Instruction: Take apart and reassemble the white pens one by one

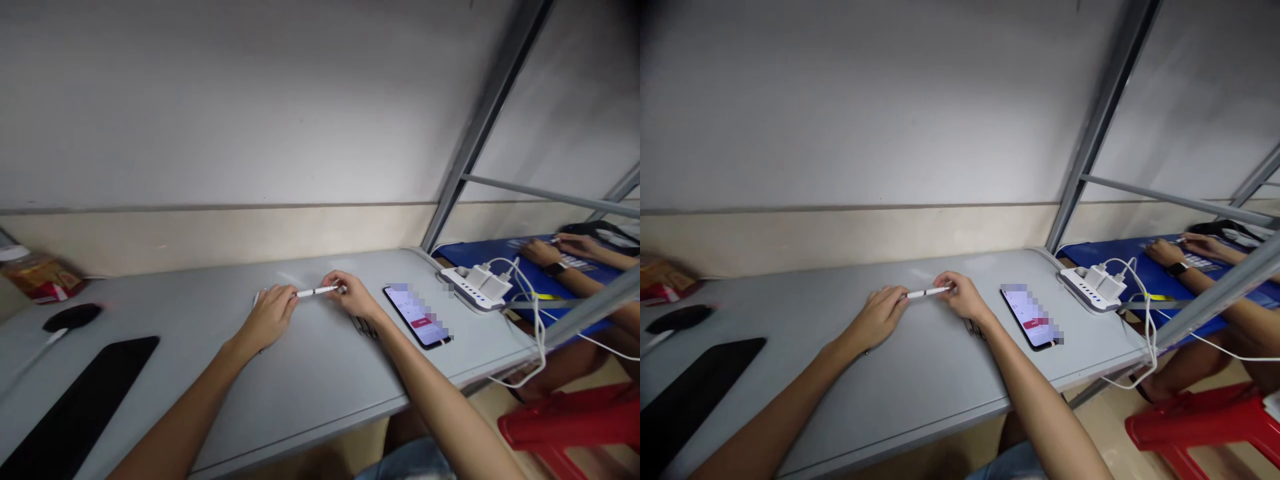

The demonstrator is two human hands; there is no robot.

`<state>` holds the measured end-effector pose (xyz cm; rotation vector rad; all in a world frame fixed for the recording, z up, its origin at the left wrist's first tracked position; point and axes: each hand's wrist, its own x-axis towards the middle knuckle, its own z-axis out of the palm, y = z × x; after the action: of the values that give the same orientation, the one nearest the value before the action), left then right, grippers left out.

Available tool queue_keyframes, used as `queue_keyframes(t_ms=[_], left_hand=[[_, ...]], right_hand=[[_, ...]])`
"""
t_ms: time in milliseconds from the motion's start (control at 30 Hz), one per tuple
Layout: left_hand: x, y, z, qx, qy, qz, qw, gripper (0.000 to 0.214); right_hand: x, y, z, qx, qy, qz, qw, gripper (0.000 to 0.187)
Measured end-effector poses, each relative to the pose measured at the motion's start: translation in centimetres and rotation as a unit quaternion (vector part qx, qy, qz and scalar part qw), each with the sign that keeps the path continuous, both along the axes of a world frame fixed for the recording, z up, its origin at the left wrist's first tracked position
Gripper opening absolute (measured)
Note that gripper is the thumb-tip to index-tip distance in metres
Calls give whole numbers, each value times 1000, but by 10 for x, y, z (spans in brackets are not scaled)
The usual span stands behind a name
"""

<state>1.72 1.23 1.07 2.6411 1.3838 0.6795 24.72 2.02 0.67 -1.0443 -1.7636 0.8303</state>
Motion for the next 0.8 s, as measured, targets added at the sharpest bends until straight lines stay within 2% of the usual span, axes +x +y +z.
queue_keyframes(t_ms=[33, 133, 233, 300, 433, 533, 800], left_hand=[[0, 0, 0, -3, -4, 2, 1000, 27], [0, 0, -1, -6, -7, 0, 1000, 26], [0, 0, -1, -5, 2, -1, 1000, 26], [1, 0, -1, -5, 6, 1, 1000, 26], [1, 0, -1, -4, 13, 0, 1000, 29], [0, 0, -2, 2, 23, 0, 1000, 32], [2, -1, -2, 4, 27, 11, 1000, 34]], right_hand=[[0, 0, 0, -2, 9, 1, 1000, 27], [0, -1, 0, -55, -9, 9, 998, 25], [0, -2, 1, -21, -22, 6, 1000, 19], [-1, -3, 2, 3, -10, 0, 1000, 27], [-1, -5, 2, -31, -51, -2, 998, 25], [-2, -5, 1, 22, -62, -10, 998, 13], [-3, -4, -4, 93, -123, -34, 987, 11]])
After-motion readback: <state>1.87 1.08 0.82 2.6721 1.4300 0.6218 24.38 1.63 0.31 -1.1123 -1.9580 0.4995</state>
